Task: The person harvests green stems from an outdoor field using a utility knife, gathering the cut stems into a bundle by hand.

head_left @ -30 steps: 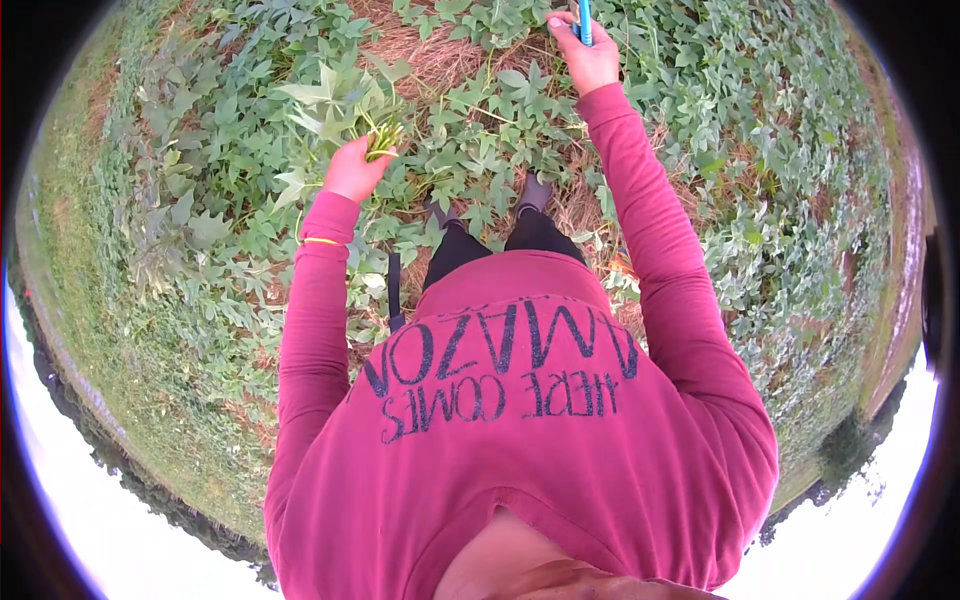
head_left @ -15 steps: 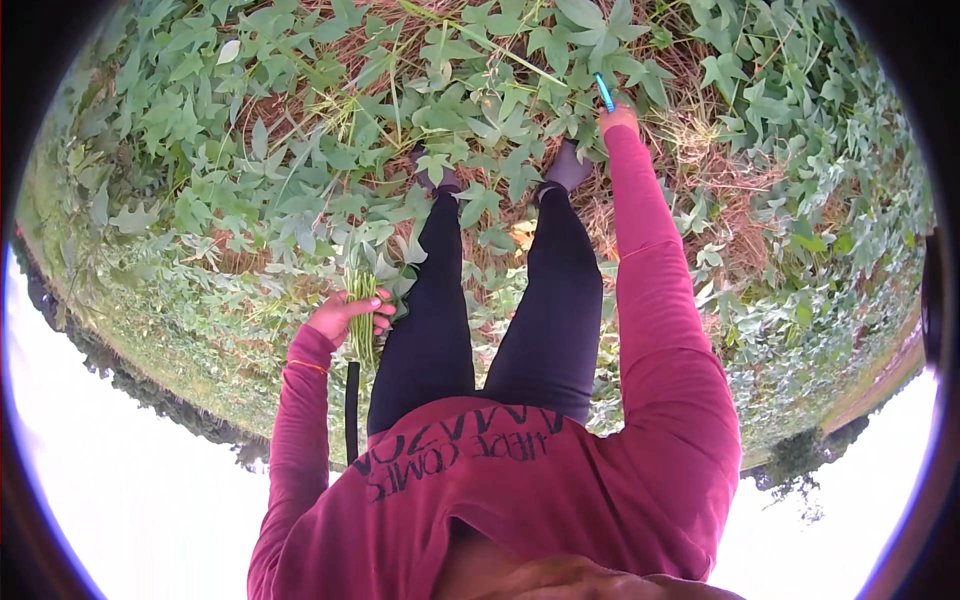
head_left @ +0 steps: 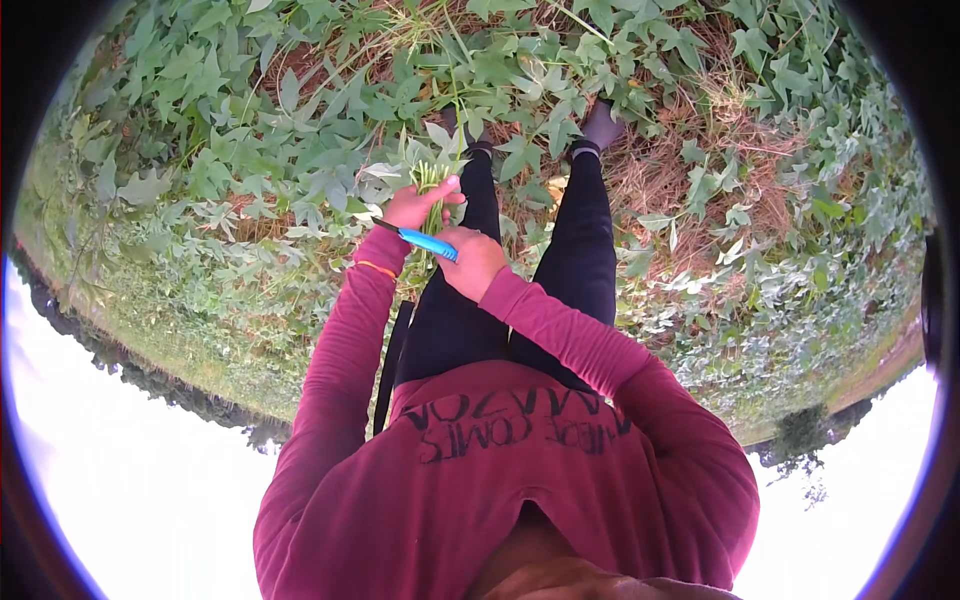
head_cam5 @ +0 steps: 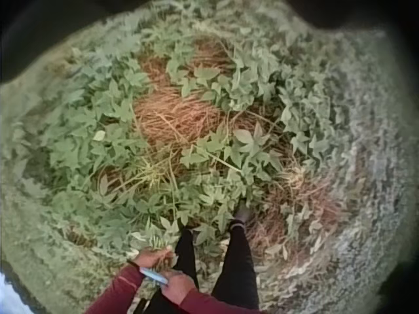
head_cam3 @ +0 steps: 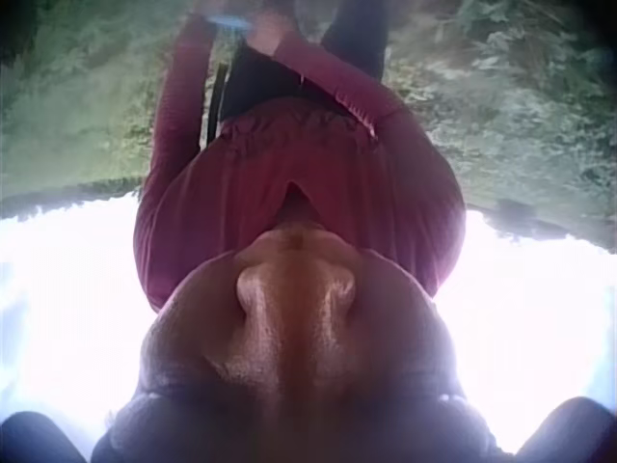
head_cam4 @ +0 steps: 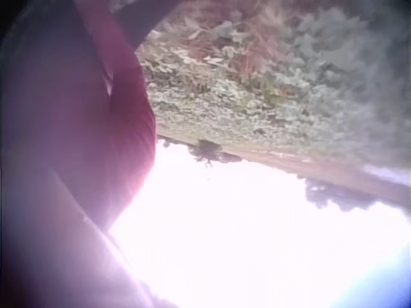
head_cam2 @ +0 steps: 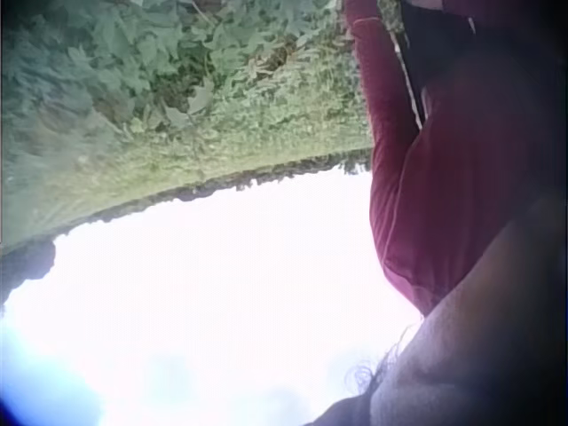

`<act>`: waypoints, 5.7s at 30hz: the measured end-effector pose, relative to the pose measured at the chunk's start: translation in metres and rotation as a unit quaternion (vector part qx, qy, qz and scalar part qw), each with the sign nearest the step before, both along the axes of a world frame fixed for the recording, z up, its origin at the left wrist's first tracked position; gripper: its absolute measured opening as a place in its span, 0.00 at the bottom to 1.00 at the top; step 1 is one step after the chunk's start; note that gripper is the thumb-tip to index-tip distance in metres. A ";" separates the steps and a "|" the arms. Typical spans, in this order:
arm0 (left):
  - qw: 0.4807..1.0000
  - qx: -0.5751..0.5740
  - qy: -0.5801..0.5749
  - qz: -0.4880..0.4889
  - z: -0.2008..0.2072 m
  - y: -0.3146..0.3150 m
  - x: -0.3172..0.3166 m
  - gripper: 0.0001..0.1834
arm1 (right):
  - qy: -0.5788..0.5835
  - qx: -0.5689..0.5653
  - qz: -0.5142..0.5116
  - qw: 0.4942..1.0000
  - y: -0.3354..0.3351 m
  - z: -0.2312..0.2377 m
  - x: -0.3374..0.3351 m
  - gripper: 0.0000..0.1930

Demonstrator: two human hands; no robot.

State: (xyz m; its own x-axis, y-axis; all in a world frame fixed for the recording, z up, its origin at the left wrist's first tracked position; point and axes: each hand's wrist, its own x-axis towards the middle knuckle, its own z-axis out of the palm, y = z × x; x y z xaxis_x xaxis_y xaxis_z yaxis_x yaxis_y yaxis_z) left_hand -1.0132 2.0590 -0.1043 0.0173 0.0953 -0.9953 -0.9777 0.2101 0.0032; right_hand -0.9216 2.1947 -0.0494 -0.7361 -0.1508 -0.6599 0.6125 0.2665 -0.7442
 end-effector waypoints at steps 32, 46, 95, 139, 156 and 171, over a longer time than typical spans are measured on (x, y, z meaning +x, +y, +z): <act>0.985 0.093 0.082 -0.121 0.029 -0.095 0.024 0.19 | -0.244 -0.242 -0.489 0.802 -0.055 -0.064 -0.038 0.18; 0.944 0.156 0.206 0.204 0.054 -0.059 -0.087 0.22 | 0.275 0.255 -0.034 0.926 -0.014 -0.010 -0.061 0.23; 0.955 0.144 0.001 -0.257 -0.028 0.204 0.021 0.19 | 0.138 0.120 -0.458 0.870 0.122 0.013 0.112 0.11; 0.915 0.258 0.229 0.211 0.113 0.058 -0.086 0.23 | 0.355 0.292 -0.219 0.861 0.065 0.057 -0.073 0.21; 0.848 0.232 0.472 0.056 0.261 -0.022 -0.101 0.19 | 0.539 0.100 0.018 0.836 0.031 0.275 -0.136 0.19; 0.800 0.289 0.525 -0.038 0.269 -0.038 -0.101 0.17 | 0.537 0.093 0.106 0.832 0.039 0.345 -0.138 0.11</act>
State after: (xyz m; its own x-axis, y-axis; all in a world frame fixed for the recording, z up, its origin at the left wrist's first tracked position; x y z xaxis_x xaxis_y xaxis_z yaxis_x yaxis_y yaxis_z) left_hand -1.1140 2.0208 0.1652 -0.7712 0.5831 -0.2553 -0.3578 -0.0653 0.9315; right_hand -1.0592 2.2338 0.2954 -0.8862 -0.3203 0.3348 -0.4540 0.4559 -0.7655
